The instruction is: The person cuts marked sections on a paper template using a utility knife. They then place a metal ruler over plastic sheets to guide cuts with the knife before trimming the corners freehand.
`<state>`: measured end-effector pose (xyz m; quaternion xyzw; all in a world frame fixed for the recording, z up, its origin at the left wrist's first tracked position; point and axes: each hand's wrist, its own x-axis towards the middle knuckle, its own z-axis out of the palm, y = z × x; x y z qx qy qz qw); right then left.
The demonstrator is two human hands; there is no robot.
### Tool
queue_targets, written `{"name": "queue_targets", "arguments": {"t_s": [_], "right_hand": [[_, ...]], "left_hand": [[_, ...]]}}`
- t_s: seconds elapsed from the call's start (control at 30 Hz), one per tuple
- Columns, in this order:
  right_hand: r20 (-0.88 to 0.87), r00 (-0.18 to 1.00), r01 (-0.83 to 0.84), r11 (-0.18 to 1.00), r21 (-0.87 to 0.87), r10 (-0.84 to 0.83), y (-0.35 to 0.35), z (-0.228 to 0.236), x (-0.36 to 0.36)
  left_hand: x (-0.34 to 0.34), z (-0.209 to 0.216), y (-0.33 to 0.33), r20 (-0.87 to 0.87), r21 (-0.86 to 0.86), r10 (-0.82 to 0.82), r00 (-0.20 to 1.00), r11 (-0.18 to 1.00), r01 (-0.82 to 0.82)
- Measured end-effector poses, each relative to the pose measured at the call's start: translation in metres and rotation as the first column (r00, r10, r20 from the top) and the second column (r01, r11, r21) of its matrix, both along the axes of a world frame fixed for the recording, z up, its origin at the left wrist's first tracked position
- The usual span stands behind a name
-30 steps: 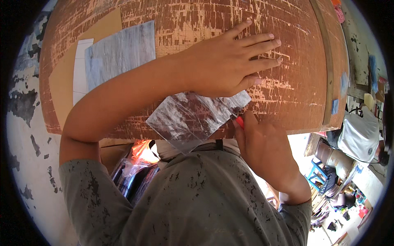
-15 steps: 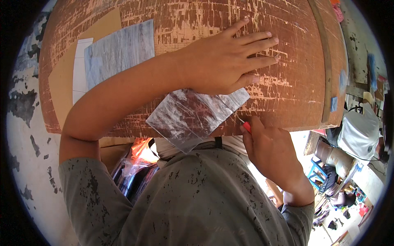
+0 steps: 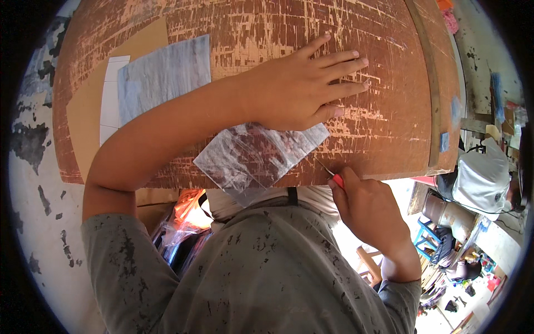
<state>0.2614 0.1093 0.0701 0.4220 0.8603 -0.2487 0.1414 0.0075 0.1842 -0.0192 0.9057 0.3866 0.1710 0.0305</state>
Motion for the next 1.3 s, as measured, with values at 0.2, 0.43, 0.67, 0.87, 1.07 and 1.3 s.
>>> {"name": "queue_targets", "arguments": {"t_s": [0.2,0.43,0.67,0.87,1.07,1.3], "right_hand": [[0.027,0.998,0.063,0.993,-0.095,-0.061,-0.005,0.017,-0.018],[-0.158,0.985,0.071,0.997,0.019,-0.067,-0.001,-0.005,-0.044],[-0.141,0.981,0.127,0.991,-0.037,-0.131,0.000,-0.002,-0.048],[-0.127,0.983,0.125,0.991,-0.043,-0.130,0.000,-0.001,-0.049],[-0.062,0.994,0.087,0.996,-0.014,-0.087,0.002,0.000,-0.053],[-0.008,1.000,0.019,1.000,-0.015,-0.019,0.006,0.000,-0.049]], "left_hand": [[0.003,-0.004,0.000,0.006,0.001,0.024,1.000,1.000,-0.024],[0.003,-0.008,0.001,0.035,0.027,0.014,0.999,1.000,-0.015],[0.003,-0.009,0.001,0.044,0.020,0.017,0.999,1.000,-0.018],[0.003,-0.009,0.000,0.025,0.040,0.030,0.999,0.999,-0.031],[0.007,-0.006,-0.001,0.038,0.017,0.026,0.999,0.999,-0.027],[0.000,-0.007,0.000,0.034,0.014,-0.003,0.999,1.000,0.003]]}}
